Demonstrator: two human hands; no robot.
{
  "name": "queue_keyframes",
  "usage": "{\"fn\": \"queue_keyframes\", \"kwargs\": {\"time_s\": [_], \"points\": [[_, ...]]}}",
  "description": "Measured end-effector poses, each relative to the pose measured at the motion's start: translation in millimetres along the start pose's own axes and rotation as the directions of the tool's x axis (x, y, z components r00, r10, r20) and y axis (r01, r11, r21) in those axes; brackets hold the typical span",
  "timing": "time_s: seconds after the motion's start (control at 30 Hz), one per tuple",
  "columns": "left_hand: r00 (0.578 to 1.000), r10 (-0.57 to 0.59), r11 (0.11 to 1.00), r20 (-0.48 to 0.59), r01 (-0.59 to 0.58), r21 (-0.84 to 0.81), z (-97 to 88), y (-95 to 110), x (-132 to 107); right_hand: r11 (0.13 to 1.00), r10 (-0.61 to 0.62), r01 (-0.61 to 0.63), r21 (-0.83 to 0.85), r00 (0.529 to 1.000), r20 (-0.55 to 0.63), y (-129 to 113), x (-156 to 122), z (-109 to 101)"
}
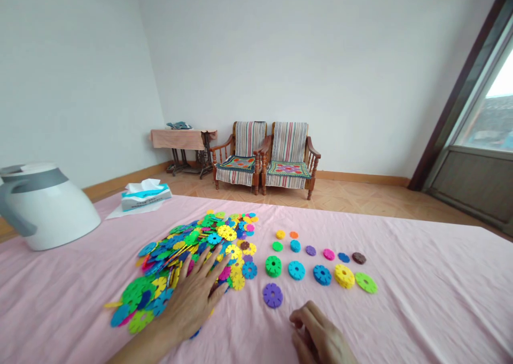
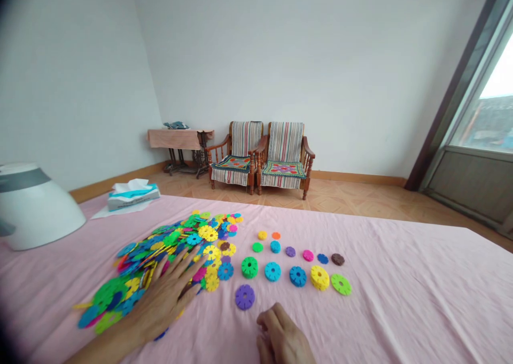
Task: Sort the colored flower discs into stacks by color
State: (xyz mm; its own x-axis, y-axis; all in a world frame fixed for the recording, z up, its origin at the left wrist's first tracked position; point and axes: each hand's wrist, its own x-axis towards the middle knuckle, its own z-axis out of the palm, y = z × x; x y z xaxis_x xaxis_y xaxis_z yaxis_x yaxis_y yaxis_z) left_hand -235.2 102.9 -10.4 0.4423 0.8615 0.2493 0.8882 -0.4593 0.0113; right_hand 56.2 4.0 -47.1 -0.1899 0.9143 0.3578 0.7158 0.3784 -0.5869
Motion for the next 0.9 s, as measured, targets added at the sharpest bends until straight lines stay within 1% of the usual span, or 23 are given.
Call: {"fn": "queue_keyframes", "kwargs": {"time_s": [0.13, 0.27, 0.43, 0.67, 0.73, 0.8, 0.9], "points": [[0.998, -0.045, 0.999, 0.034, 0.045, -0.011, 2.6, -3.0, 7.8, 1.000, -0.008, 0.008, -0.020, 1.000, 0.007, 3.1, 0.1, 4.0], [0.994, -0.104, 0.994, 0.029, 0.105, -0.027, 6.5, -5.0, 23.4, 0.999, -0.018, 0.018, -0.028, 1.000, 0.000, 6.4, 0.0, 6.8], [0.992, -0.122, 0.991, 0.017, 0.123, -0.046, 9.6, -11.3, 43.5, 0.999, -0.023, 0.023, -0.023, 1.000, -0.020, 8.5, 0.0, 8.1], [0.987, -0.148, 0.987, 0.059, 0.152, -0.057, 7.8, -25.5, 67.3, 0.999, -0.033, 0.032, -0.042, 0.999, -0.027, 10.0, -0.3, 9.4], [0.988, -0.139, 0.988, 0.068, 0.143, -0.061, 5.4, -29.3, 68.7, 0.998, -0.040, 0.039, -0.049, 0.999, -0.033, 10.7, -0.3, 10.2], [0.989, -0.117, 0.990, 0.086, 0.123, -0.067, 2.6, -33.1, 65.1, 0.997, -0.048, 0.046, -0.056, 0.998, -0.039, 11.4, -0.1, 10.8], [0.994, -0.028, 0.996, 0.110, 0.036, -0.076, -0.6, -38.9, 50.4, 0.997, -0.056, 0.054, -0.062, 0.998, -0.037, 11.9, 0.2, 11.1]]}}
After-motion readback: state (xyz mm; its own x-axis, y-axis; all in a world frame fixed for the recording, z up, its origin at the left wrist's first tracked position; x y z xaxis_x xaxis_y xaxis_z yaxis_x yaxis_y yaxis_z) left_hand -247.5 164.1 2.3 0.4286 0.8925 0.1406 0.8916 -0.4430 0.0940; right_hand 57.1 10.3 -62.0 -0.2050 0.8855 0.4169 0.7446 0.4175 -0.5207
